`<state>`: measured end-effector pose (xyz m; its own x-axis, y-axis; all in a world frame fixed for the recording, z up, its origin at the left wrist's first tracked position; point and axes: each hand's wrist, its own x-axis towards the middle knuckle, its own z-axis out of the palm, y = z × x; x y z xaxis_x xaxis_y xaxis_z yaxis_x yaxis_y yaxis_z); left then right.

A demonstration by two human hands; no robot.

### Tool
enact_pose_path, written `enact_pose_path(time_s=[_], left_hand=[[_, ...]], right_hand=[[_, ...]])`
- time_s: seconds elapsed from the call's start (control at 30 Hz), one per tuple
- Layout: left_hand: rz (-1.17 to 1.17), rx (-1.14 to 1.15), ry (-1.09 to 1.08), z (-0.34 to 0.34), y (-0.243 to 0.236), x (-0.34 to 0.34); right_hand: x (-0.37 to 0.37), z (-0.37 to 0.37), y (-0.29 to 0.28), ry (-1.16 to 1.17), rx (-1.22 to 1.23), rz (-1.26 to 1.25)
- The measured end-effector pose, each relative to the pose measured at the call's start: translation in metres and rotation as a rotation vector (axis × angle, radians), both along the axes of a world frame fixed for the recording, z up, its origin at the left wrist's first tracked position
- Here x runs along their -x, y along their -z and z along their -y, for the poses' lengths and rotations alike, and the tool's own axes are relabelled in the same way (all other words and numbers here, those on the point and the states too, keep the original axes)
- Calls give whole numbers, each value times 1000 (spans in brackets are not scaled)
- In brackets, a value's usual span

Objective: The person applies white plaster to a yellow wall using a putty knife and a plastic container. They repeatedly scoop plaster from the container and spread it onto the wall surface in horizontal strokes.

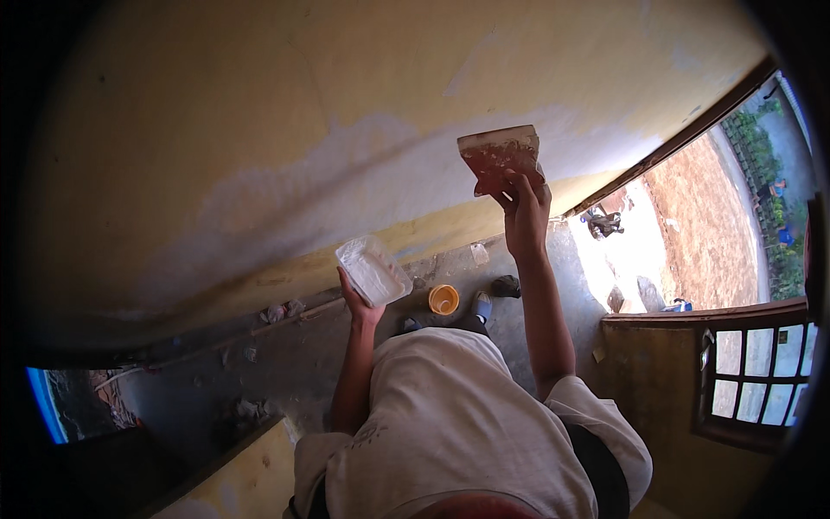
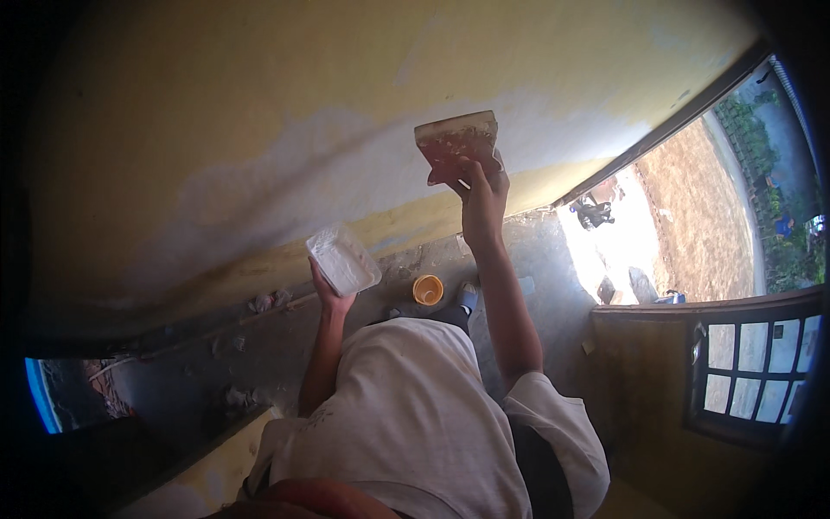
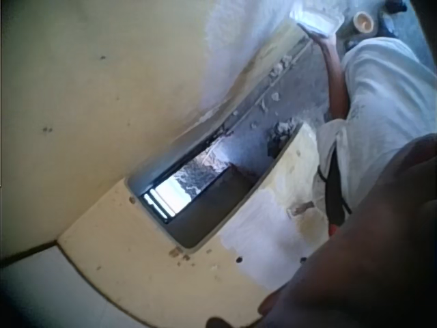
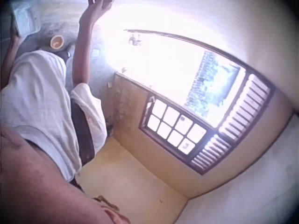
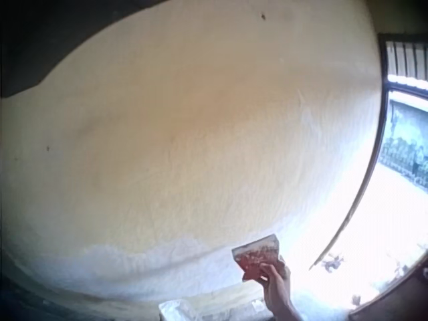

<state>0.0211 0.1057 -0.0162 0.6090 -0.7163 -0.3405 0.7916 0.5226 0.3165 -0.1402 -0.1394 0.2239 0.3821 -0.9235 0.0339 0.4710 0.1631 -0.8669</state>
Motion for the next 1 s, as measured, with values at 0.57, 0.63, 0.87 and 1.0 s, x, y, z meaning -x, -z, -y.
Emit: enact_pose_path(time_s=[0.57,0.63,0.87,1.0], left_hand=[[53,-9,70,13,-4,0],[58,-11,43,7,0,-4],[29,-31,42,5,6,-1],[29,10,110,6,12,-4]], right_hand=[[-125,-81,-50,175,1260,-348],[-100,-51,-60,465,1189,-318],[-133,10,-37,806,1106,-476],[-164,-78,2,421,1237,-244]])
